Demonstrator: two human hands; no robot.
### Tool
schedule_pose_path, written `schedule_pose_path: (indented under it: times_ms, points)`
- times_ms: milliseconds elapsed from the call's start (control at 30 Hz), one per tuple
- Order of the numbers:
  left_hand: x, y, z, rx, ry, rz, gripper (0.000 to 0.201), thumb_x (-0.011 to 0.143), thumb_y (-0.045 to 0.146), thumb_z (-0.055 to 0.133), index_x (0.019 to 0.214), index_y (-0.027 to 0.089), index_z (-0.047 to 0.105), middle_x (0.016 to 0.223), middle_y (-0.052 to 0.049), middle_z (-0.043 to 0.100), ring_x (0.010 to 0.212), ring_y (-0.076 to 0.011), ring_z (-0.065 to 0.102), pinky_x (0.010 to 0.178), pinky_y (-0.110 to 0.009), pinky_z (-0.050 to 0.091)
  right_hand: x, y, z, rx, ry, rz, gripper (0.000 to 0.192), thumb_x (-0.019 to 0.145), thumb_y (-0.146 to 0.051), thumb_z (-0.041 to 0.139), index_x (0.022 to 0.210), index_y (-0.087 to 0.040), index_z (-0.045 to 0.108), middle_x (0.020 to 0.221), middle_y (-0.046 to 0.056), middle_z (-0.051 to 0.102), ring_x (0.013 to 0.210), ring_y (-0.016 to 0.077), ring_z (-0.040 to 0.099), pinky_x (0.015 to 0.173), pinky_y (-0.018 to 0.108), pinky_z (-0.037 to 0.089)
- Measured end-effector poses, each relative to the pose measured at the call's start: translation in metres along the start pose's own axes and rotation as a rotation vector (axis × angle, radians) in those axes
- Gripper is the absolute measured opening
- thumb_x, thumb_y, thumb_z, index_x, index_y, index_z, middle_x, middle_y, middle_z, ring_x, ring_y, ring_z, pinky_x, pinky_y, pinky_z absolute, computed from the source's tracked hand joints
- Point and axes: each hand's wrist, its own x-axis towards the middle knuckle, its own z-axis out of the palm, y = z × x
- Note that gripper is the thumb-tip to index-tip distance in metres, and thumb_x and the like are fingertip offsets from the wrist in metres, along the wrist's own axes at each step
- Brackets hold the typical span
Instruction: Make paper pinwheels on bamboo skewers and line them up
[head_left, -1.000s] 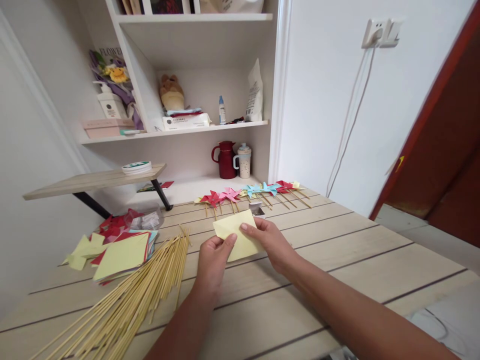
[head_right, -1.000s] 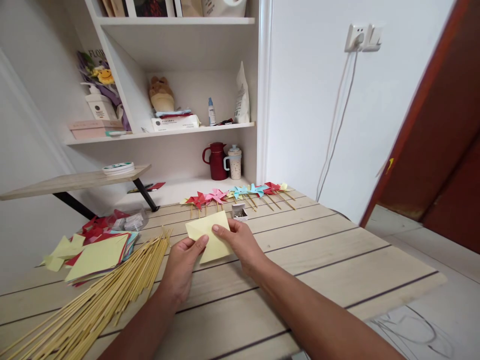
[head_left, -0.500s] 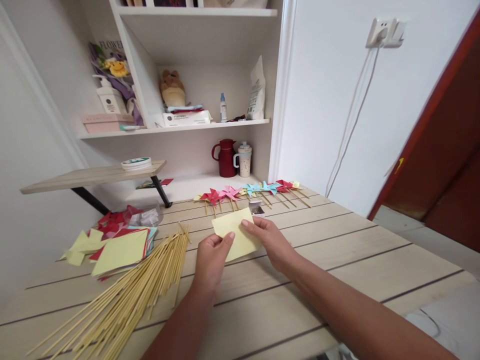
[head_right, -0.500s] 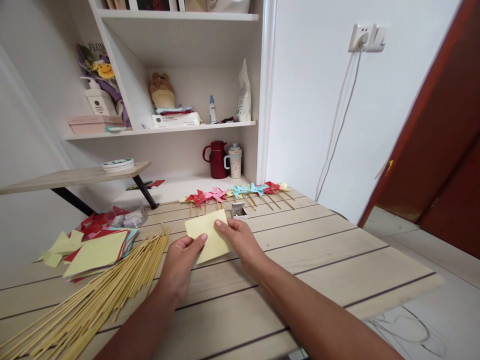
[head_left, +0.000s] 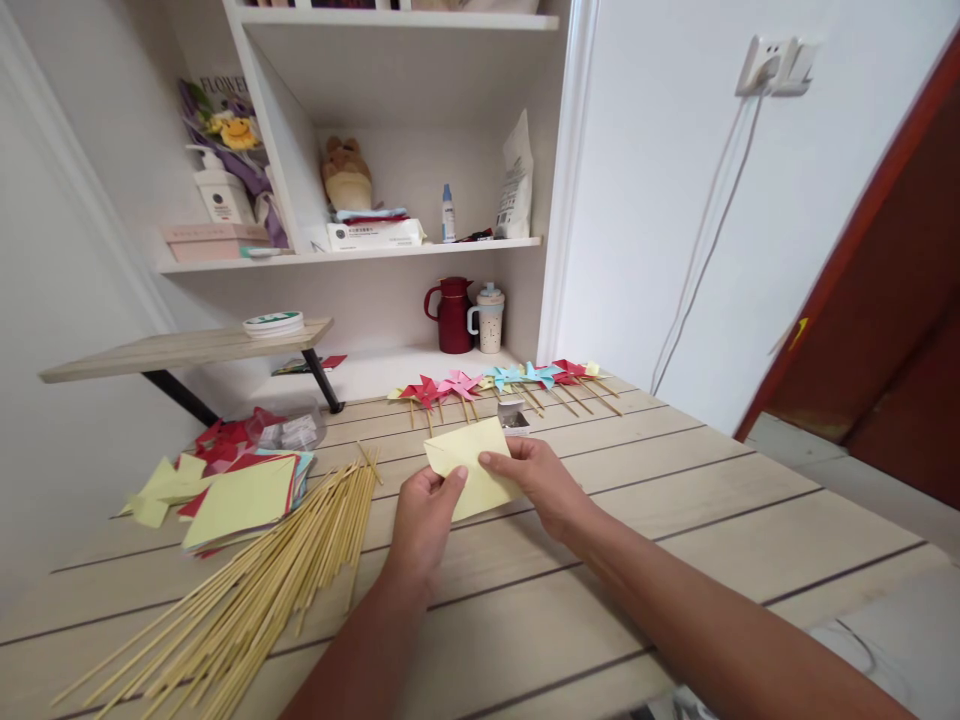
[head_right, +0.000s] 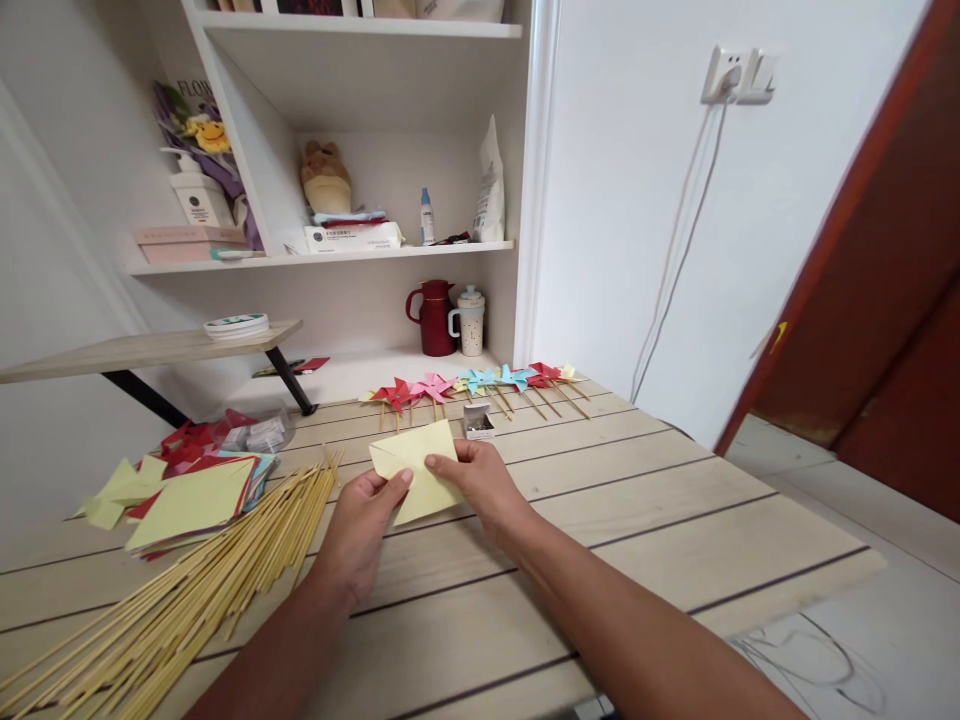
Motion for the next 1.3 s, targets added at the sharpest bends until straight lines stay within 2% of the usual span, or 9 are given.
schedule_pose_path:
  times_ms: [300,433,600,733,833,1067,1200,1300]
  points:
    - [-0.003,0.003,0.002,0.018,0.051,0.013,0.038,0.07,0.033,0.08,0.1,0.01,0.074,0.094,-0.013,0.077,0.084,-0.0242,0.072,0.086,-0.036,0.052,-0.001,0.001,0.002,-0.009,-0.017,0.004,0.035,0.071,-0.045,0.077,0.08,-0.012,0.075,0.076,0.007,0.074,0.064,0.0154,0.061,0.06,0.027,0.045]
    - [-0.004,0.004,0.003,0.083,0.058,0.017,0.035,0.07,0.032,0.079,0.097,0.011,0.075,0.091,-0.012,0.078,0.081,-0.0248,0.072,0.082,-0.036,0.052,-0.001,0.002,0.001,-0.015,-0.026,-0.017,0.033,0.065,-0.04,0.083,0.081,-0.012,0.075,0.081,0.008,0.075,0.068,0.0173,0.064,0.062,0.028,0.047]
    - [-0.004,0.002,0.004,0.019,0.014,0.023,0.038,0.073,0.034,0.077,0.104,0.012,0.073,0.1,-0.013,0.077,0.091,-0.025,0.071,0.089,-0.037,0.051,0.001,0.002,0.002,0.01,0.048,0.006,0.032,0.061,-0.036,0.085,0.079,-0.011,0.074,0.078,0.009,0.075,0.065,0.0177,0.065,0.06,0.028,0.049]
    - [-0.003,0.004,0.005,-0.047,-0.047,-0.002,0.042,0.072,0.039,0.078,0.105,0.013,0.072,0.106,-0.014,0.075,0.1,-0.0259,0.069,0.093,-0.038,0.049,0.001,0.006,0.003,0.071,0.049,0.005,0.035,0.062,-0.037,0.085,0.082,-0.011,0.074,0.075,0.008,0.075,0.062,0.0177,0.065,0.059,0.029,0.049]
    - [-0.004,0.004,0.007,-0.082,-0.034,-0.011,0.047,0.069,0.038,0.082,0.107,0.013,0.072,0.105,-0.014,0.075,0.1,-0.0264,0.069,0.094,-0.039,0.049,0.002,0.01,0.005,0.104,0.037,-0.006,0.037,0.062,-0.037,0.084,0.085,-0.011,0.073,0.075,0.008,0.075,0.061,0.0173,0.065,0.06,0.029,0.049]
    - [-0.006,0.0,0.008,-0.118,-0.004,-0.015,0.039,0.068,0.035,0.082,0.099,0.012,0.074,0.1,-0.014,0.077,0.091,-0.0253,0.071,0.087,-0.036,0.052,-0.002,0.005,0.01,0.092,0.062,-0.005,0.037,0.061,-0.039,0.085,0.084,-0.012,0.074,0.074,0.007,0.075,0.06,0.017,0.064,0.059,0.029,0.049]
    - [-0.007,0.008,0.005,-0.145,0.0,-0.085,0.038,0.068,0.03,0.082,0.101,0.012,0.074,0.098,-0.013,0.077,0.087,-0.0237,0.072,0.083,-0.035,0.054,-0.002,0.005,0.007,0.059,0.024,-0.007,0.039,0.064,-0.043,0.083,0.085,-0.013,0.072,0.08,0.008,0.074,0.066,0.0185,0.064,0.063,0.03,0.049]
    - [-0.004,0.016,0.0,-0.136,-0.001,-0.125,0.036,0.07,0.027,0.08,0.102,0.011,0.074,0.096,-0.014,0.077,0.082,-0.0227,0.073,0.08,-0.033,0.056,0.0,0.005,0.002,0.027,0.009,-0.081,0.04,0.07,-0.048,0.078,0.093,-0.018,0.066,0.085,0.005,0.073,0.074,0.0192,0.064,0.069,0.031,0.049]
